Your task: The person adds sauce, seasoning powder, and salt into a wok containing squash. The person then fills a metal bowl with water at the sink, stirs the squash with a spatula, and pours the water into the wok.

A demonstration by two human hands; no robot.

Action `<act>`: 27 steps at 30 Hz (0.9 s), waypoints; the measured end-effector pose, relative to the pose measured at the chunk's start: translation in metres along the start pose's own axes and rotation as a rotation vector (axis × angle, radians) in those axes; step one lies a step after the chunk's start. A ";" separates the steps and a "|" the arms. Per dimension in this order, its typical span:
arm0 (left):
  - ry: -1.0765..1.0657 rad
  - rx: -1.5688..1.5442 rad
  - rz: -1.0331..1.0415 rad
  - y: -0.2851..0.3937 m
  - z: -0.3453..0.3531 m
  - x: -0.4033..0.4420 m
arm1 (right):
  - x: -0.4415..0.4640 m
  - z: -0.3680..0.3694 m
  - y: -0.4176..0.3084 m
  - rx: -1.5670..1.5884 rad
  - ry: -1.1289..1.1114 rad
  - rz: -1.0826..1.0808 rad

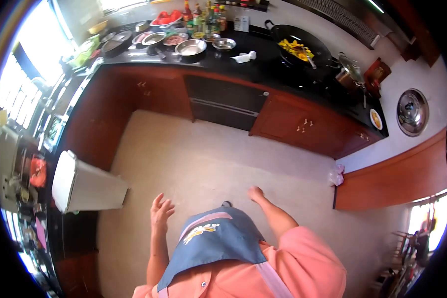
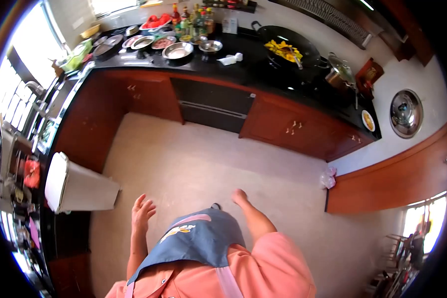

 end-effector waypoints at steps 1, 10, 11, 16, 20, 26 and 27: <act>0.030 -0.037 -0.013 0.004 -0.001 0.010 | 0.035 -0.016 -0.030 0.058 0.068 -0.035; 0.245 -0.259 -0.093 0.042 -0.045 0.137 | 0.140 -0.203 -0.330 0.843 -0.290 -0.311; 0.246 -0.274 -0.074 0.054 -0.048 0.158 | 0.150 -0.215 -0.353 0.844 -0.309 -0.325; 0.258 -0.325 -0.019 0.128 -0.051 0.264 | 0.218 -0.289 -0.416 0.797 -0.308 -0.279; 0.211 -0.228 0.025 0.193 -0.031 0.342 | 0.283 -0.361 -0.446 0.949 -0.107 -0.325; 0.168 -0.207 0.055 0.275 0.013 0.427 | 0.358 -0.457 -0.482 1.160 -0.007 -0.154; 0.171 -0.209 0.052 0.277 0.019 0.443 | 0.384 -0.470 -0.487 1.178 0.029 -0.140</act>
Point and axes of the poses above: each hand's wrist, its own x-axis towards the middle knuckle, its own z-axis out of the palm, y = z × x, the point moved 7 cm from there along x, towards the middle knuckle, and after that the axes turned 10 degrees about -x, right-handed, at the moved point
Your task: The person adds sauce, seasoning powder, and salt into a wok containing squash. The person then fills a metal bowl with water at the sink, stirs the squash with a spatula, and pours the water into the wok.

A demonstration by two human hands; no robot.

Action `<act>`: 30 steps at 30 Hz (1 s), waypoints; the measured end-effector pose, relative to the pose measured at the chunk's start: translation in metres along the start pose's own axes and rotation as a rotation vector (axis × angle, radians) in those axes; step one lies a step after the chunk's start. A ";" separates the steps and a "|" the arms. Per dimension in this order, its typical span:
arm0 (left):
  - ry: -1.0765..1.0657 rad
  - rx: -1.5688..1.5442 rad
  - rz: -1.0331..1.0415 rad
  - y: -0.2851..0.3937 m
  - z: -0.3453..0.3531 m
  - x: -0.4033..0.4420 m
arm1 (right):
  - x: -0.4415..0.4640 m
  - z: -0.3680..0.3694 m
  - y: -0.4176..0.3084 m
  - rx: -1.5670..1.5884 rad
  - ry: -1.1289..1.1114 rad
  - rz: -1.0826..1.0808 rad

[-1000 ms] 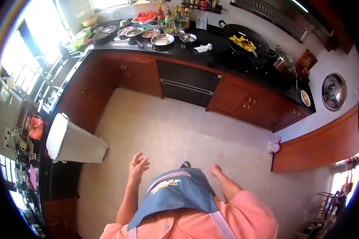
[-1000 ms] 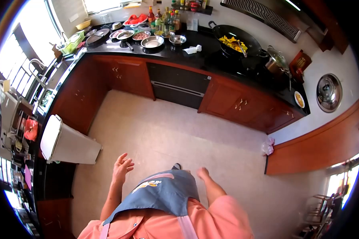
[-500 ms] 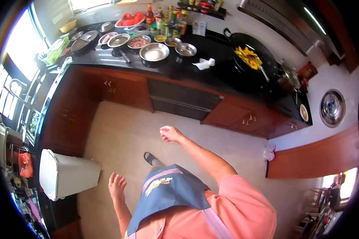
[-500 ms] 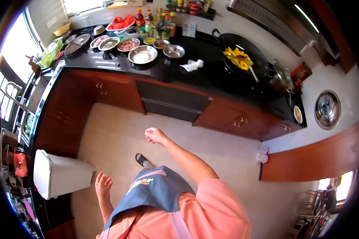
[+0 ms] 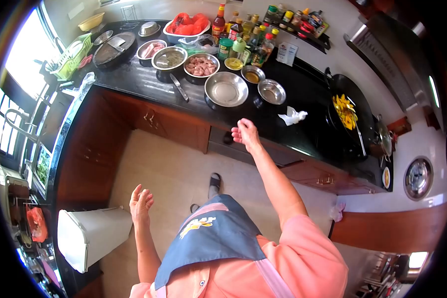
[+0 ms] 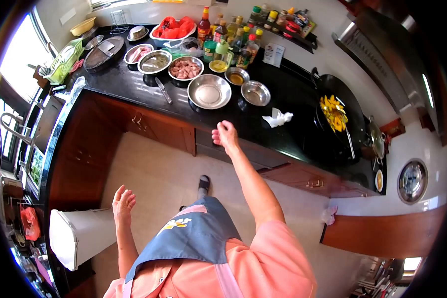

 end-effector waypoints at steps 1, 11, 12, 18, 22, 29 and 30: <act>0.009 0.002 -0.007 -0.003 0.005 0.010 | 0.022 -0.001 -0.010 0.014 0.033 -0.001; 0.164 -0.014 -0.099 0.003 0.052 0.061 | 0.136 0.005 -0.043 -0.038 0.151 -0.004; 0.171 -0.016 -0.113 0.001 0.050 0.067 | 0.139 0.006 -0.042 -0.036 0.148 -0.010; 0.111 -0.016 -0.180 0.002 0.058 0.103 | 0.126 0.006 -0.051 -0.066 0.225 -0.058; 0.073 0.018 -0.167 0.033 0.063 0.119 | 0.082 0.011 -0.072 -0.133 0.273 -0.174; 0.123 0.050 -0.097 0.078 -0.021 0.149 | 0.015 0.127 -0.121 -0.206 0.072 -0.277; 0.119 0.036 -0.082 0.088 -0.031 0.153 | 0.002 0.159 -0.134 -0.174 0.003 -0.262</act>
Point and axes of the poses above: each hand's wrist, its own x-axis towards the middle knuckle, its own z-axis out of the palm, y = z × x, the point moved 7 cm from there along x, towards the middle knuckle, and after that the axes turned 10 degrees about -x, right-handed, at the moved point
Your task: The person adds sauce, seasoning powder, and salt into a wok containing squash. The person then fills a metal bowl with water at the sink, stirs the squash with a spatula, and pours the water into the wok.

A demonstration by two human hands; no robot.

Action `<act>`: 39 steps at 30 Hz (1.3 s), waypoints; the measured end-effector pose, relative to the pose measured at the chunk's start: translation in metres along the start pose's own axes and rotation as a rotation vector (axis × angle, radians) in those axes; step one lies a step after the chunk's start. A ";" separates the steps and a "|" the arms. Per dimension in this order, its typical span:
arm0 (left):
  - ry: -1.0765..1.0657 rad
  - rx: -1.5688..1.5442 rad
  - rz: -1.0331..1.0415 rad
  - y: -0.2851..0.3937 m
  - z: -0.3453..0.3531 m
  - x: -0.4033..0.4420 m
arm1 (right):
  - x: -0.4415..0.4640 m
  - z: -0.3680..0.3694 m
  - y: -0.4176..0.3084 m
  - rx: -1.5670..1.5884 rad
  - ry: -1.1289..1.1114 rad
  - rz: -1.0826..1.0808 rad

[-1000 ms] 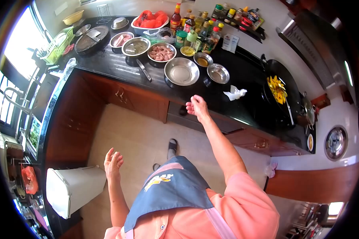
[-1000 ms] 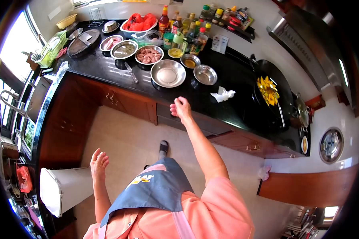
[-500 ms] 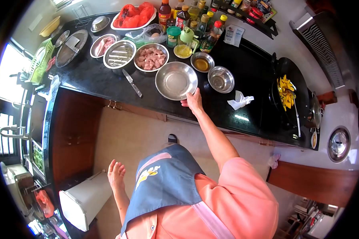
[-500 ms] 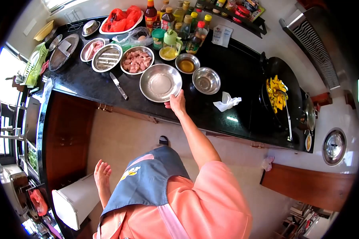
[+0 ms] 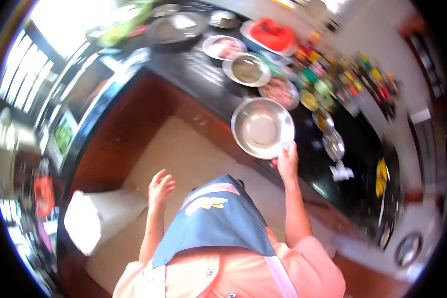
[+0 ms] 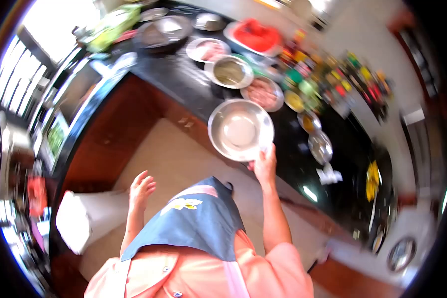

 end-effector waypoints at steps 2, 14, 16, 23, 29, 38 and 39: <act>0.000 -0.052 0.032 0.018 -0.020 0.015 | -0.008 0.061 -0.014 0.028 -0.109 0.067; 0.178 -0.292 0.445 0.225 -0.151 0.082 | -0.008 0.376 -0.090 -0.025 -0.674 -0.054; 0.236 -0.332 0.510 0.255 -0.179 0.093 | 0.005 0.424 -0.107 -0.034 -0.709 -0.085; 0.537 -0.409 0.569 0.296 -0.283 0.115 | 0.056 0.579 -0.179 -0.132 -0.830 -0.192; 0.808 -0.566 0.556 0.282 -0.359 0.122 | 0.098 0.673 -0.224 -0.197 -0.890 -0.290; 0.833 -0.435 0.547 0.374 -0.456 0.203 | 0.111 0.740 -0.248 -0.220 -0.782 -0.212; 0.808 -0.426 0.573 0.396 -0.465 0.216 | 0.109 0.745 -0.249 -0.227 -0.755 -0.189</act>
Point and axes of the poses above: each hand's wrist, its own x-axis towards the middle knuckle, its own z-axis out of the palm, y = z × x, the point moved 7 cm from there along x, towards the middle knuckle, and after that the axes turned 10 degrees about -x, right-handed, at the moved point
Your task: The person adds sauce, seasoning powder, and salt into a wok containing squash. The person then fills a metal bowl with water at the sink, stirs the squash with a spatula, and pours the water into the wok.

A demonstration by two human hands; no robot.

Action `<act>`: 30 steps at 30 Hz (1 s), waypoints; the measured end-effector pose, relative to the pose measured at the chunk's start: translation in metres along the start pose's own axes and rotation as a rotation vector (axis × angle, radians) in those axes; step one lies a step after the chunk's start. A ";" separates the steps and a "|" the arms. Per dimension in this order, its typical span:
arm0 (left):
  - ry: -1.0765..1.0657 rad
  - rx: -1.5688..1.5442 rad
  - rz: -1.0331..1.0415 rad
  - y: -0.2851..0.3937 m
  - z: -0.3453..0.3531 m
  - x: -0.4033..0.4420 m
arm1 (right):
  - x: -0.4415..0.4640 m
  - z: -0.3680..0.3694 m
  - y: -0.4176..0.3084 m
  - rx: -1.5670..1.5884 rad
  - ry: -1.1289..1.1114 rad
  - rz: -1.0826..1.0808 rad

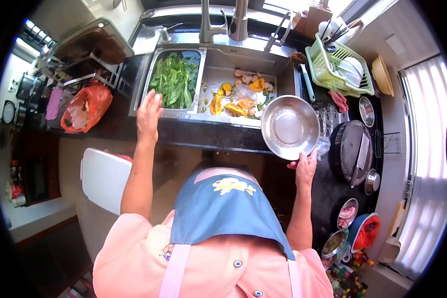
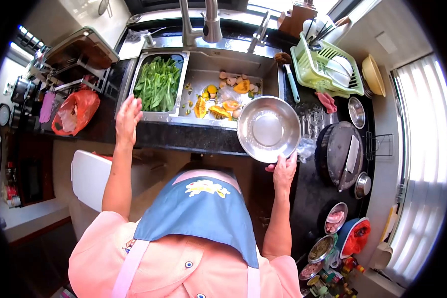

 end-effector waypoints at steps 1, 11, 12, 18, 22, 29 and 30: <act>-0.054 -0.015 0.030 0.008 0.014 0.023 | 0.002 0.004 -0.002 0.002 0.025 0.024; -0.574 0.014 0.131 0.065 0.199 0.188 | 0.071 0.119 -0.018 -0.005 -0.122 0.071; -0.626 0.000 0.124 0.064 0.217 0.201 | 0.081 0.135 -0.020 -0.022 -0.142 0.082; -0.675 0.215 0.050 0.026 0.298 0.280 | 0.131 0.208 -0.048 -0.029 -0.247 0.051; -0.399 0.223 0.116 0.003 0.316 0.338 | 0.153 0.230 -0.052 -0.034 -0.270 0.093; -0.383 0.518 0.397 0.005 0.323 0.316 | 0.182 0.263 -0.019 0.069 -0.347 0.197; -0.367 0.527 0.423 0.008 0.321 0.308 | 0.184 0.266 -0.013 0.071 -0.358 0.203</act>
Point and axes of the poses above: each hand's wrist, its own x-axis towards the middle knuckle, its own z-axis out of the palm, y = z × x, the point moved 7 cm from there along x, towards the middle knuckle, and after that the axes turned 10 degrees about -x, right-handed, at the moved point
